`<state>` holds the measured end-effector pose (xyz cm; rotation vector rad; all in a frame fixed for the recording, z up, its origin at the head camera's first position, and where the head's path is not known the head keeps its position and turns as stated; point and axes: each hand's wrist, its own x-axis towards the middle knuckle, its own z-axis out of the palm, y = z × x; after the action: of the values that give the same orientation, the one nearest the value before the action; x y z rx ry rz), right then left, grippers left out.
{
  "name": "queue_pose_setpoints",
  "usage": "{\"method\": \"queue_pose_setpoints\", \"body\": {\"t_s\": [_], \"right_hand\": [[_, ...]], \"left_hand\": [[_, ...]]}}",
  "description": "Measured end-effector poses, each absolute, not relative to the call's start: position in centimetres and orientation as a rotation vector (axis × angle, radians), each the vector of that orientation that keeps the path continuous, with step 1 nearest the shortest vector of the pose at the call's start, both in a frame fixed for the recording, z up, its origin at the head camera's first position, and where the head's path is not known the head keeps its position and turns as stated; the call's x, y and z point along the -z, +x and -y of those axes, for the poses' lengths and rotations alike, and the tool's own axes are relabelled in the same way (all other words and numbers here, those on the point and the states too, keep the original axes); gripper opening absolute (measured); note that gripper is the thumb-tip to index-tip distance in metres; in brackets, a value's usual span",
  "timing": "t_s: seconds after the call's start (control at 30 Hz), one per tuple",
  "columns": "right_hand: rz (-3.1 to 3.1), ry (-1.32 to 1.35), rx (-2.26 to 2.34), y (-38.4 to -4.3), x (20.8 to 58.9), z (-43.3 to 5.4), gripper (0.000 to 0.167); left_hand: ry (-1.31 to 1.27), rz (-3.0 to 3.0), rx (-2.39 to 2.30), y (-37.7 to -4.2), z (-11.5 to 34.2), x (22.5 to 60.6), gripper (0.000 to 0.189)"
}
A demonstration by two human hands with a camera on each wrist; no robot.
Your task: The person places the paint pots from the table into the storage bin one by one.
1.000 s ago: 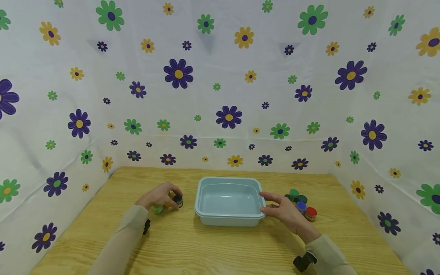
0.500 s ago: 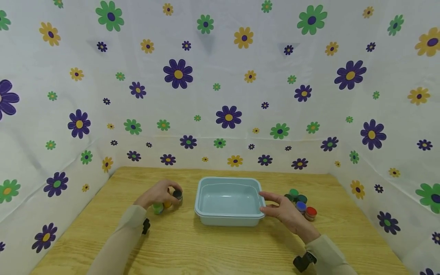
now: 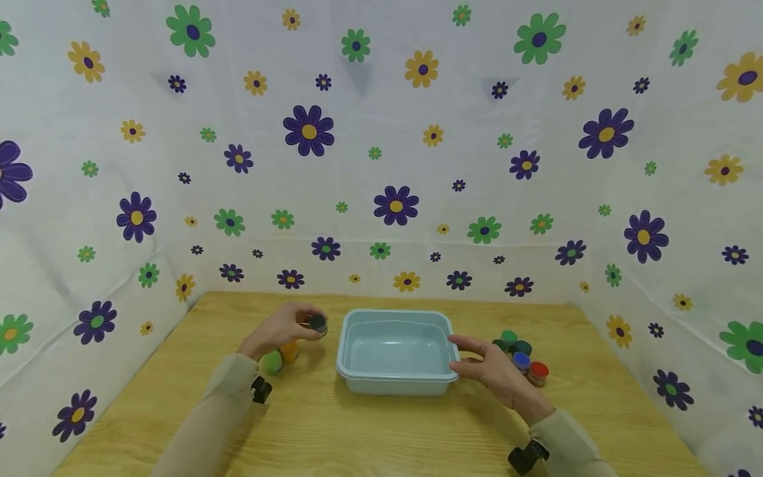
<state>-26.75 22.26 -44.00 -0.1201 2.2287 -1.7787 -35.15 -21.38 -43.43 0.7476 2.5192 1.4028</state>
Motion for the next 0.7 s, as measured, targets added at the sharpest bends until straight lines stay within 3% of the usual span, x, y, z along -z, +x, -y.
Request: {"method": "queue_pose_setpoints", "body": {"t_s": [0.37, 0.7], "right_hand": [[-2.238, -0.093, 1.789, -26.7, 44.0, -22.1, 0.067], [-2.234, -0.124, 1.789, -26.5, 43.9, -22.2, 0.065]], "left_hand": [[0.588, -2.574, -1.573, -35.1, 18.1, 42.9, 0.049], [0.583, -2.494, -1.702, -33.9, 14.1, 42.4, 0.042]]}}
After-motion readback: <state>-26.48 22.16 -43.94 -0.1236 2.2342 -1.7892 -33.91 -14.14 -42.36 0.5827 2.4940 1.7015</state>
